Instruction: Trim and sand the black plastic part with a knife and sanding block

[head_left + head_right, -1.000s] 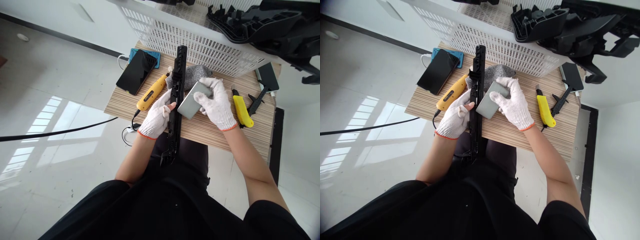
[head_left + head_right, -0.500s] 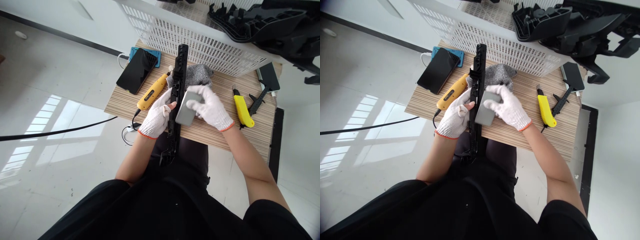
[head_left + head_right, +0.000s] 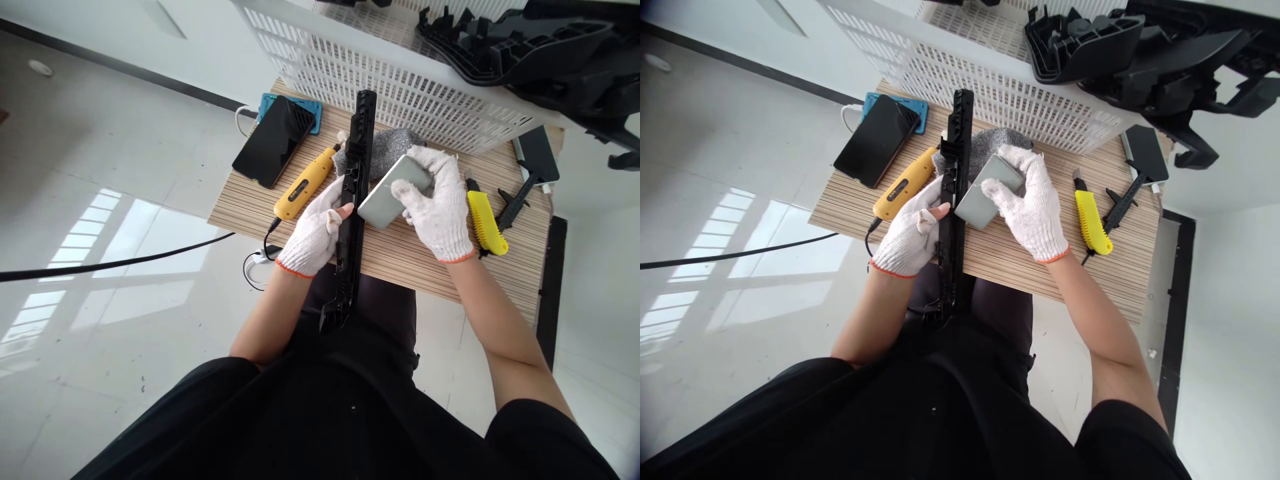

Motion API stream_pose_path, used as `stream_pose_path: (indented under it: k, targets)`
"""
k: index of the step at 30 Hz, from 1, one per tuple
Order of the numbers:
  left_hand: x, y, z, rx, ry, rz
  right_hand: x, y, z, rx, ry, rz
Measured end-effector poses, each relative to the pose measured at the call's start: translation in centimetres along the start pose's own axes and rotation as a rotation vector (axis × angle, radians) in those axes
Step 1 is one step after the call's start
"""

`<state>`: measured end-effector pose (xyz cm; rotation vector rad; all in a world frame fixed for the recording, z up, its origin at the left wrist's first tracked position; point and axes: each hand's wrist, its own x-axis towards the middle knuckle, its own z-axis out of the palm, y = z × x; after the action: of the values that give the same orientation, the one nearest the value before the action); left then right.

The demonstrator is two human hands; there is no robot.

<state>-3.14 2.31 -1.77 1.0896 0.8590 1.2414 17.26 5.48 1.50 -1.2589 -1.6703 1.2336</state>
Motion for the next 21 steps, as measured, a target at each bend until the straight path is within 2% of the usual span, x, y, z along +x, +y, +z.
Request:
stream_pose_path:
  k: [2,3,7,9,12,15,21]
  targets:
    - [0.0,-0.3,-0.1,-0.020,0.002,0.009,0.0,-0.3,-0.4,0.054,0.060,0.080]
    - [0.0,-0.4,-0.1,-0.024,0.004,0.014,-0.1,-0.6,-0.7,0.084,0.050,0.119]
    - [-0.1,-0.3,0.0,-0.010,-0.022,-0.007,-0.5,-1.2,-1.3,0.111,-0.115,0.163]
    - [-0.1,-0.1,0.1,-0.010,-0.029,-0.017,-0.8,-1.2,-1.0,0.081,-0.229,0.140]
    - [-0.2,-0.1,0.0,0.020,-0.014,-0.019,-1.0,-0.8,0.4,-0.004,-0.341,0.005]
    - [-0.6,-0.6,-0.5,0.110,0.024,-0.002,-1.0,-0.2,1.6,-0.073,-0.345,-0.120]
    - [-2.2,-1.9,-0.7,0.427,0.108,0.150,-0.6,-0.1,1.7,-0.162,-0.356,-0.066]
